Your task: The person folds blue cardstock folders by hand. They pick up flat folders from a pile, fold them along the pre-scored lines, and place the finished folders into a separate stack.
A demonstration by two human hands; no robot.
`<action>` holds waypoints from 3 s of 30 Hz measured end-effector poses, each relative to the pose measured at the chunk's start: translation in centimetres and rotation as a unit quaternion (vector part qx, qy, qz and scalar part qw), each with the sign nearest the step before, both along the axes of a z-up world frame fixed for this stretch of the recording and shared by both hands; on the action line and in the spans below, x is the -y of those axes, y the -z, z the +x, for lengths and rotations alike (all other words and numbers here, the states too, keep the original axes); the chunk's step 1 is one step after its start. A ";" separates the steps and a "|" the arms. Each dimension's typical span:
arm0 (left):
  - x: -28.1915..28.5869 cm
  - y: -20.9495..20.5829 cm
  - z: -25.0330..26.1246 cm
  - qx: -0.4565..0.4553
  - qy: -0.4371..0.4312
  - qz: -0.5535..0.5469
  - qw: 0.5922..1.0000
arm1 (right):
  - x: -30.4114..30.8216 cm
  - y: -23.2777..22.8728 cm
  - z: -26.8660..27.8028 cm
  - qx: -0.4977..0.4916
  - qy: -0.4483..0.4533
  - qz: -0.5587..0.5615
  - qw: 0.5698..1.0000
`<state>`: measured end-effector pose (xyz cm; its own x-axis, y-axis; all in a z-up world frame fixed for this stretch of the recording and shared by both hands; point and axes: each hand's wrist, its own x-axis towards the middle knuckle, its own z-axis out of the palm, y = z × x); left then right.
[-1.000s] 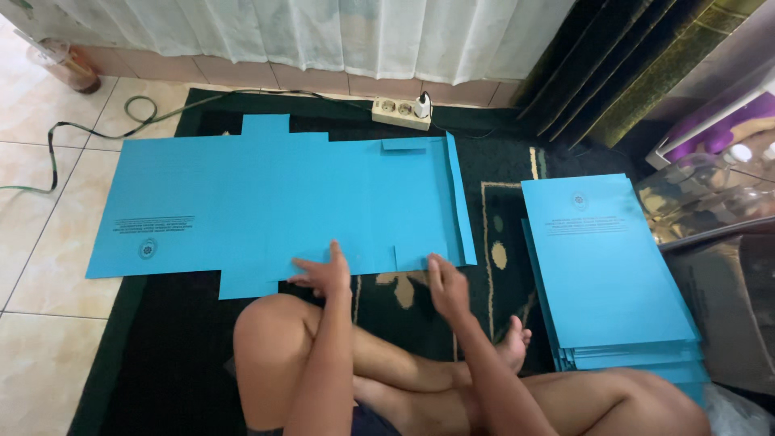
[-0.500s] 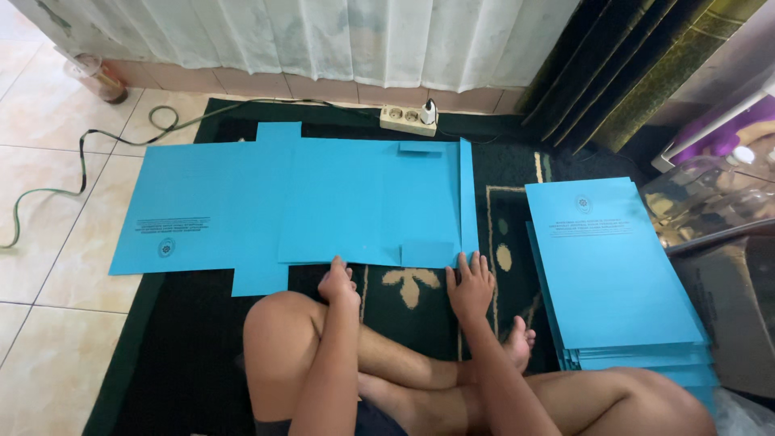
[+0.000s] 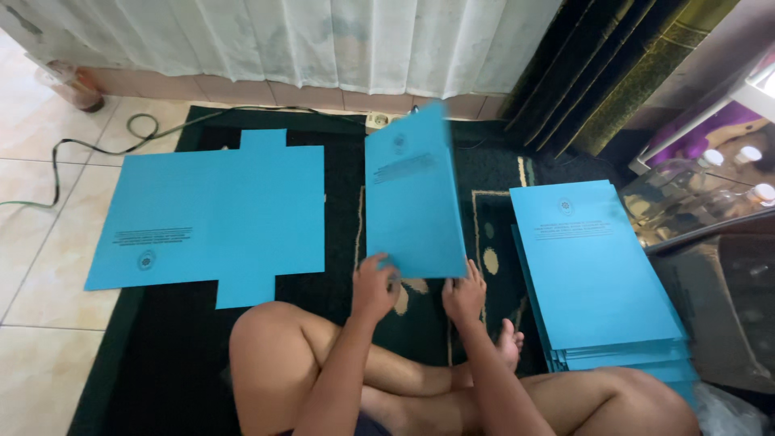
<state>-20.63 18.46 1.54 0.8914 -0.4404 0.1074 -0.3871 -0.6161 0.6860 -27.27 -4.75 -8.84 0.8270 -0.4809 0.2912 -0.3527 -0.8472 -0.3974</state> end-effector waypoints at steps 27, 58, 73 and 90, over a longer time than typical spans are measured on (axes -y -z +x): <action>2.6 7.1 2.7 0.166 -0.033 0.172 0.970 | 3.7 -0.8 17.8 -0.165 -0.049 -0.030 0.985; 2.4 7.1 3.4 0.172 -0.030 0.160 0.972 | 1.5 0.1 21.1 -0.052 -0.139 -0.093 0.985; 5.6 11.3 8.4 0.126 -0.106 0.149 0.975 | -3.6 -1.6 7.2 -0.027 -0.163 -0.083 0.983; 11.3 10.6 30.1 0.085 -0.082 0.174 0.978 | -3.5 -5.1 8.8 -0.081 -0.160 0.036 0.983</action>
